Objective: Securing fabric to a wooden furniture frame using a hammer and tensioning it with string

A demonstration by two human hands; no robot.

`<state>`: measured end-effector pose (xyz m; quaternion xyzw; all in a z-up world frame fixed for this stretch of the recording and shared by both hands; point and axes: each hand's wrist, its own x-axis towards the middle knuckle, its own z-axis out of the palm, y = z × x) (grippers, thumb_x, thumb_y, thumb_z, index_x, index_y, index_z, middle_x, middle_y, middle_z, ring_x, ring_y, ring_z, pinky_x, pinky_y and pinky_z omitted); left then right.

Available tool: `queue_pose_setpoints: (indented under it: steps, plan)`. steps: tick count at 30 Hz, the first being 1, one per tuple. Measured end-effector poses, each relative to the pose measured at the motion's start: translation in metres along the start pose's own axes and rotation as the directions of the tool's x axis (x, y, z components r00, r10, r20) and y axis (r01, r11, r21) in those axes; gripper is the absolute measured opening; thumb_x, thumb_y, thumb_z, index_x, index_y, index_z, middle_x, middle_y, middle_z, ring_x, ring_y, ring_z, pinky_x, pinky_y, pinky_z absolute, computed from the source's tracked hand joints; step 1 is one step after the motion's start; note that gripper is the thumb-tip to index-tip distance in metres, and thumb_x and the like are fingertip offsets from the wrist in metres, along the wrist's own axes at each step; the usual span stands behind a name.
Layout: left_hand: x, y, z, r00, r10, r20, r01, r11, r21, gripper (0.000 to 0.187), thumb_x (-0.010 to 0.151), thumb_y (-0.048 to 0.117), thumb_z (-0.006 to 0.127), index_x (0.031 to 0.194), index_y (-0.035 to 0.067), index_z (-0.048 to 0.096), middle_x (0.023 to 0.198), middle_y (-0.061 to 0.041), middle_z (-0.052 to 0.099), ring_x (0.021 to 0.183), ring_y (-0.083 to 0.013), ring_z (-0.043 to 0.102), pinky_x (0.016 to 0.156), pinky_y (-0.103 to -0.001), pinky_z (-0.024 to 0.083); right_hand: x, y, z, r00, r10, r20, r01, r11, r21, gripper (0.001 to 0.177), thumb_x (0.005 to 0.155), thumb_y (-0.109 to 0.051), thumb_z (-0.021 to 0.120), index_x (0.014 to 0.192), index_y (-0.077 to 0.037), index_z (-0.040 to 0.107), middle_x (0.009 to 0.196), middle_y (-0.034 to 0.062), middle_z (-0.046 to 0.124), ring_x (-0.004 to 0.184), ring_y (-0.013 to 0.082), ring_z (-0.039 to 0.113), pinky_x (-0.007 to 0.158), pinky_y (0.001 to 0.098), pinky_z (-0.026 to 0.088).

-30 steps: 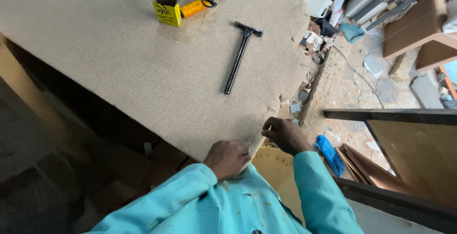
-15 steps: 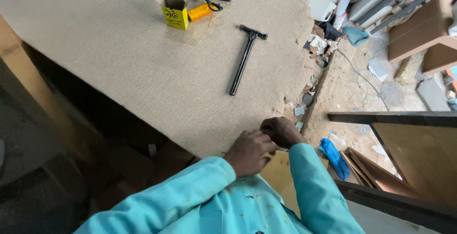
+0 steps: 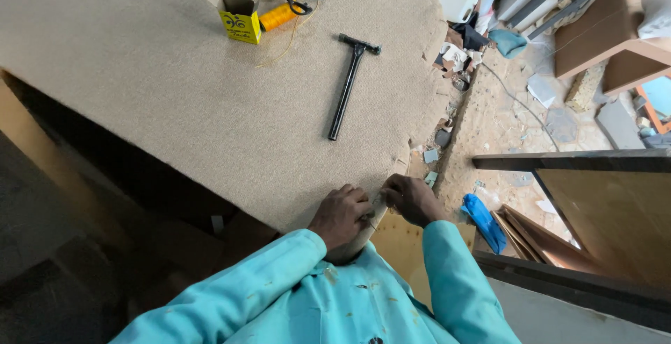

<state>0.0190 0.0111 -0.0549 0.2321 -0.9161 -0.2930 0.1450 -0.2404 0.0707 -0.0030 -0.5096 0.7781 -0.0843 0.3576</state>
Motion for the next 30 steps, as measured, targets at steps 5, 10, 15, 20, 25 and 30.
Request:
queue_pose_setpoints:
  steps: [5, 10, 15, 20, 25, 30]
  plan:
    - [-0.007, -0.003, -0.008, 0.999, 0.043, -0.018, -0.045, 0.995, -0.085, 0.017, 0.115, 0.036, 0.084, 0.118, 0.02, 0.08, 0.12, -0.006, 0.072, 0.124, -0.0368, 0.075, 0.098, -0.056, 0.067, -0.011, -0.009, 0.02, 0.997, 0.013, -0.081, -0.019, 0.997, -0.077, 0.029, 0.107, -0.054, 0.083, 0.128, -0.033, 0.086, 0.118, 0.0097, 0.094, 0.13, 0.045, 0.085, 0.112, 0.0657, 0.067]
    - [-0.021, -0.003, -0.035, 1.0, 0.004, -0.008, -0.007, 0.924, -0.383, 0.012, 0.121, 0.027, 0.074, 0.111, 0.02, 0.075, 0.106, -0.004, 0.067, 0.112, -0.0434, 0.076, 0.093, -0.056, 0.066, -0.055, -0.03, 0.059, 0.825, -0.459, -0.33, 0.412, 0.888, -0.205, 0.024, 0.101, -0.03, 0.09, 0.123, -0.023, 0.085, 0.157, 0.0138, 0.073, 0.156, 0.0558, 0.064, 0.123, 0.0669, 0.06]
    - [-0.032, 0.005, -0.052, 0.973, -0.212, 0.087, 0.206, 0.643, -0.737, 0.016, 0.115, 0.03, 0.085, 0.11, 0.016, 0.078, 0.115, -0.005, 0.073, 0.119, -0.0286, 0.077, 0.106, -0.047, 0.064, -0.079, -0.053, 0.082, 0.799, -0.51, -0.319, 0.538, 0.843, 0.001, 0.019, 0.116, -0.029, 0.075, 0.115, -0.011, 0.081, 0.134, 0.0119, 0.081, 0.132, 0.0431, 0.072, 0.106, 0.056, 0.061]
    - [-0.009, 0.036, -0.062, 0.936, -0.297, 0.189, 0.223, 0.084, -0.971, 0.021, 0.123, 0.032, 0.076, 0.121, 0.011, 0.074, 0.106, -0.007, 0.079, 0.102, -0.0201, 0.071, 0.096, -0.04, 0.063, -0.111, -0.097, 0.045, 0.858, -0.276, -0.432, 0.422, 0.859, 0.29, 0.041, 0.126, -0.036, 0.062, 0.095, -0.013, 0.075, 0.09, 0.0035, 0.077, 0.088, 0.0234, 0.073, 0.083, 0.0408, 0.054]
    - [0.01, 0.061, -0.059, 0.978, 0.107, 0.179, 0.033, 0.768, -0.64, 0.071, 0.109, 0.073, 0.073, 0.15, 0.016, 0.082, 0.137, -0.003, 0.088, 0.138, -0.0295, 0.081, 0.121, -0.05, 0.062, -0.127, -0.097, -0.029, 0.828, 0.154, -0.539, 0.301, 0.688, 0.66, 0.036, 0.133, -0.041, 0.064, 0.123, -0.016, 0.086, 0.098, -0.0021, 0.077, 0.073, 0.0097, 0.051, 0.064, 0.0311, 0.041]
    - [0.002, 0.039, -0.041, 0.994, -0.018, 0.111, 0.083, 0.788, -0.609, 0.046, 0.107, 0.057, 0.089, 0.089, 0.018, 0.073, 0.086, -0.001, 0.074, 0.084, -0.0179, 0.068, 0.08, -0.042, 0.052, -0.13, -0.053, -0.102, 0.699, 0.154, -0.699, 0.366, 0.762, 0.534, 0.029, 0.136, -0.034, 0.067, 0.128, -0.013, 0.085, 0.073, -0.0075, 0.046, 0.063, 0.0051, 0.041, 0.055, 0.0266, 0.031]
